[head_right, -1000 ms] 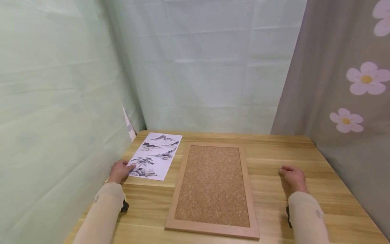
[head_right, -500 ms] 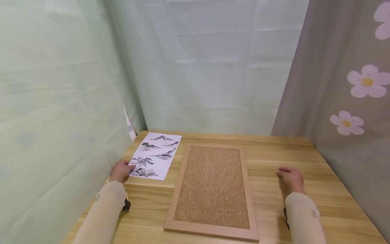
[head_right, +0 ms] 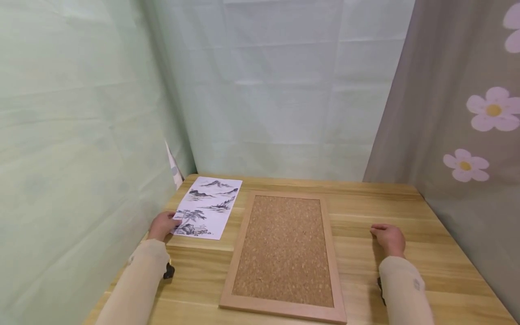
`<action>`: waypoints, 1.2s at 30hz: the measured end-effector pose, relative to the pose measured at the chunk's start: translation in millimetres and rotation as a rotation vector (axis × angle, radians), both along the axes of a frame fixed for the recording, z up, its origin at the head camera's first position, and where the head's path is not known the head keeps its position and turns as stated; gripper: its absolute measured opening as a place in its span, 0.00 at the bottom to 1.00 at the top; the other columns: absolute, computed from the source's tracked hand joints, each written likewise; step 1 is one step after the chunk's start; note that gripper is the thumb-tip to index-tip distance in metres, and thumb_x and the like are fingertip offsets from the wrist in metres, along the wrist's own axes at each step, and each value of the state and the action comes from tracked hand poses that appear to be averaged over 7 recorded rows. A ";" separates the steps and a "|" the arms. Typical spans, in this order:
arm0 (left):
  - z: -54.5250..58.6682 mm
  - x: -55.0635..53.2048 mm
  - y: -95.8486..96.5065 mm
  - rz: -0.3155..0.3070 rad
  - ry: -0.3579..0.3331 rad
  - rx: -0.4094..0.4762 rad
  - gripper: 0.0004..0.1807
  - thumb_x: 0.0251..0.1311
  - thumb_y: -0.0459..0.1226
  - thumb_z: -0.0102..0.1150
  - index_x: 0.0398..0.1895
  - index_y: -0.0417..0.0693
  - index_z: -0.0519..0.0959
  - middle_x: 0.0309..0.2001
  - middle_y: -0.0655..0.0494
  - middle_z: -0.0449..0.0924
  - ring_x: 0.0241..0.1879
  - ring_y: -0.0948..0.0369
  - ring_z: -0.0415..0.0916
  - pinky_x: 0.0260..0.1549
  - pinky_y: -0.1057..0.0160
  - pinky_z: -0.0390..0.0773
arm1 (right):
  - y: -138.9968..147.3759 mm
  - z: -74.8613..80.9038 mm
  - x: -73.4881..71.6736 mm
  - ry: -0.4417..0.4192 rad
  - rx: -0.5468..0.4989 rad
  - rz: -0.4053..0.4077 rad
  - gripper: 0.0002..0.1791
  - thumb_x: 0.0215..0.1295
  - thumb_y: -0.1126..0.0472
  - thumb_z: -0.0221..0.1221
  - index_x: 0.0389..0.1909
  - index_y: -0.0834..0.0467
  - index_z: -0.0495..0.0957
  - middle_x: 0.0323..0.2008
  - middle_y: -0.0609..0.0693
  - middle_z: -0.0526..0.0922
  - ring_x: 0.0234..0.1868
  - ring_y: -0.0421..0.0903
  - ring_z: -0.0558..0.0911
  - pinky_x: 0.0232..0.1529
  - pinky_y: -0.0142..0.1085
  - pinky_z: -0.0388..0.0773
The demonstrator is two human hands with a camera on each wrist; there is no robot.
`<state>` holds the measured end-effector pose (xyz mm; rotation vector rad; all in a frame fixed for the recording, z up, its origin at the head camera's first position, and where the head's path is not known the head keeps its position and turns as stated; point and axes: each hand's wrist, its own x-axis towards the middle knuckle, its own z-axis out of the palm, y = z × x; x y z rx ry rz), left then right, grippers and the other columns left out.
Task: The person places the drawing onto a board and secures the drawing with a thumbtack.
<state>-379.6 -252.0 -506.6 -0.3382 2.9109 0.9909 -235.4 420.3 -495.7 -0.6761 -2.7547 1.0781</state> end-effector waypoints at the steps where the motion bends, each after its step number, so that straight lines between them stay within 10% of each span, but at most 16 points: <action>1: 0.6 -0.4 0.1 -0.002 -0.001 0.007 0.28 0.64 0.39 0.58 0.63 0.31 0.72 0.62 0.33 0.71 0.59 0.39 0.69 0.59 0.40 0.63 | 0.6 -0.4 -0.3 0.000 0.001 0.000 0.20 0.72 0.55 0.55 0.53 0.67 0.80 0.63 0.72 0.68 0.63 0.72 0.64 0.63 0.58 0.57; 20: 3.4 -8.5 -11.5 -0.014 0.005 0.099 0.15 0.62 0.34 0.59 0.42 0.27 0.78 0.35 0.41 0.78 0.34 0.50 0.74 0.36 0.53 0.75 | 1.2 2.6 0.9 -0.033 -0.025 0.006 0.21 0.73 0.54 0.55 0.54 0.68 0.79 0.63 0.72 0.69 0.63 0.72 0.64 0.63 0.60 0.57; 27: 12.1 -8.9 -15.7 -0.079 0.047 0.102 0.18 0.65 0.31 0.52 0.51 0.22 0.76 0.44 0.32 0.77 0.42 0.44 0.73 0.47 0.48 0.73 | 0.1 2.5 1.7 -0.021 -0.024 -0.007 0.20 0.73 0.54 0.55 0.52 0.67 0.80 0.62 0.71 0.70 0.62 0.72 0.65 0.63 0.60 0.57; 36: 9.1 -3.0 -24.3 -0.029 0.078 0.394 0.24 0.68 0.31 0.50 0.64 0.24 0.69 0.60 0.29 0.71 0.46 0.52 0.74 0.42 0.64 0.74 | 1.5 -0.7 0.4 -0.015 -0.004 -0.004 0.20 0.73 0.54 0.55 0.52 0.67 0.80 0.62 0.71 0.70 0.62 0.72 0.65 0.62 0.60 0.58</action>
